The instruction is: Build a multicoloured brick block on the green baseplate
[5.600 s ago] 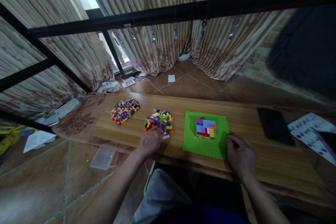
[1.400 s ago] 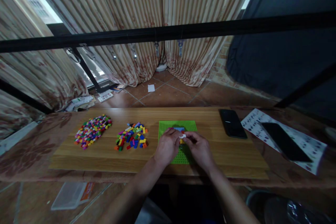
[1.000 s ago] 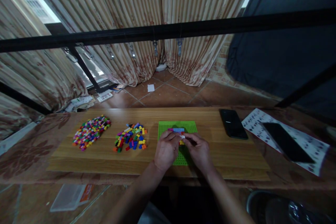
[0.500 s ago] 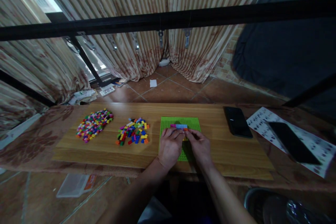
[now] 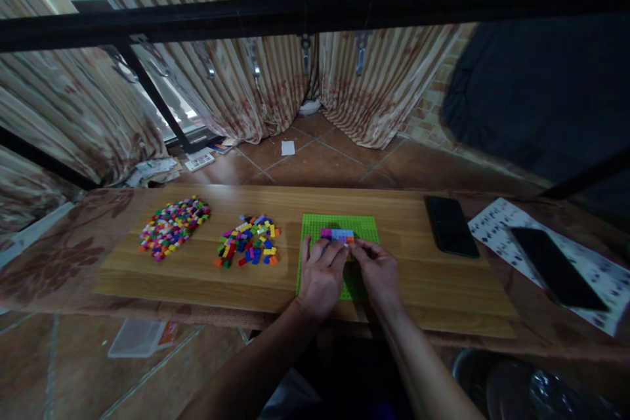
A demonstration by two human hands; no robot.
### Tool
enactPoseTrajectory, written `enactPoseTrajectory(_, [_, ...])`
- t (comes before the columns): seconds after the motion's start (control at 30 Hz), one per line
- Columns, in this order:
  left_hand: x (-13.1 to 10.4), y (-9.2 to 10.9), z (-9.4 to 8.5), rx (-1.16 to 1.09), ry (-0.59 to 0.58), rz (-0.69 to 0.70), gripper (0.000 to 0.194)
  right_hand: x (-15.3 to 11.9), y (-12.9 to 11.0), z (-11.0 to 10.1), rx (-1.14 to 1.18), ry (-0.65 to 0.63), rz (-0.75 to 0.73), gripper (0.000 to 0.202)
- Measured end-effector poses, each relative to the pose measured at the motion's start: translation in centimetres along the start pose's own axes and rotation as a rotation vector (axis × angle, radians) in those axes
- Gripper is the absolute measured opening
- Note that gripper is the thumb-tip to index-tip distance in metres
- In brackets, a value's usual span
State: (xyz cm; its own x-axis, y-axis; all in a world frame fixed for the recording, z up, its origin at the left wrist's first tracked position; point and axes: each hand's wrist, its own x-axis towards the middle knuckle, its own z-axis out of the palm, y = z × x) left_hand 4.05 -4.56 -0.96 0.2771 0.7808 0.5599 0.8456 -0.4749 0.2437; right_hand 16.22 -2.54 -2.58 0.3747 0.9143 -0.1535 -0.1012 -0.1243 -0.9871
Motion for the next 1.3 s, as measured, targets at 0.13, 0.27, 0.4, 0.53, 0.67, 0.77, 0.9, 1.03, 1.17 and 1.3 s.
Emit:
enactPoseTrajectory(0.13, [-0.2,0.0,0.2,0.003,-0.004,-0.003,0.022,-0.1,0.0,-0.1,-0.027,0.013,-0.004,0.033])
enactPoseTrajectory(0.27, [-0.4,0.0,0.3,0.010,-0.035,0.011,0.023,-0.1,0.1,-0.1,-0.017,0.001,-0.009,0.034])
enactPoseTrajectory(0.4, [-0.4,0.0,0.1,0.007,-0.076,0.014,0.025,0.4,0.2,-0.1,0.046,-0.029,0.070,0.036])
enactPoseTrajectory(0.53, [0.1,0.1,-0.4,0.043,-0.121,0.006,0.024,1.0,0.1,-0.1,0.059,-0.050,0.115,0.034])
enactPoseTrajectory(0.67, [0.4,0.3,-1.2,0.052,-0.141,-0.005,0.022,0.9,-0.3,-0.3,0.055,-0.080,0.131,0.037])
enactPoseTrajectory(0.77, [0.0,0.1,-2.2,0.008,-0.126,-0.039,0.026,0.7,-0.4,-0.6,0.053,-0.092,0.134,0.040])
enactPoseTrajectory(0.9, [-1.2,-1.0,-4.0,-0.050,-0.099,-0.133,0.029,0.4,-0.2,-1.6,0.061,-0.044,0.117,0.045])
enactPoseTrajectory(1.03, [-3.3,-3.0,-5.6,-0.078,-0.084,-0.221,0.027,0.2,0.1,-2.4,0.041,0.013,0.077,0.045])
enactPoseTrajectory(1.17, [-5.8,-5.3,-6.2,-0.047,-0.038,-0.285,0.026,0.3,0.1,-2.3,-0.008,0.021,0.036,0.045])
enactPoseTrajectory(1.3, [-7.7,-7.8,-6.4,-0.015,-0.020,-0.338,0.026,0.3,0.3,-1.9,-0.187,-0.052,-0.053,0.046])
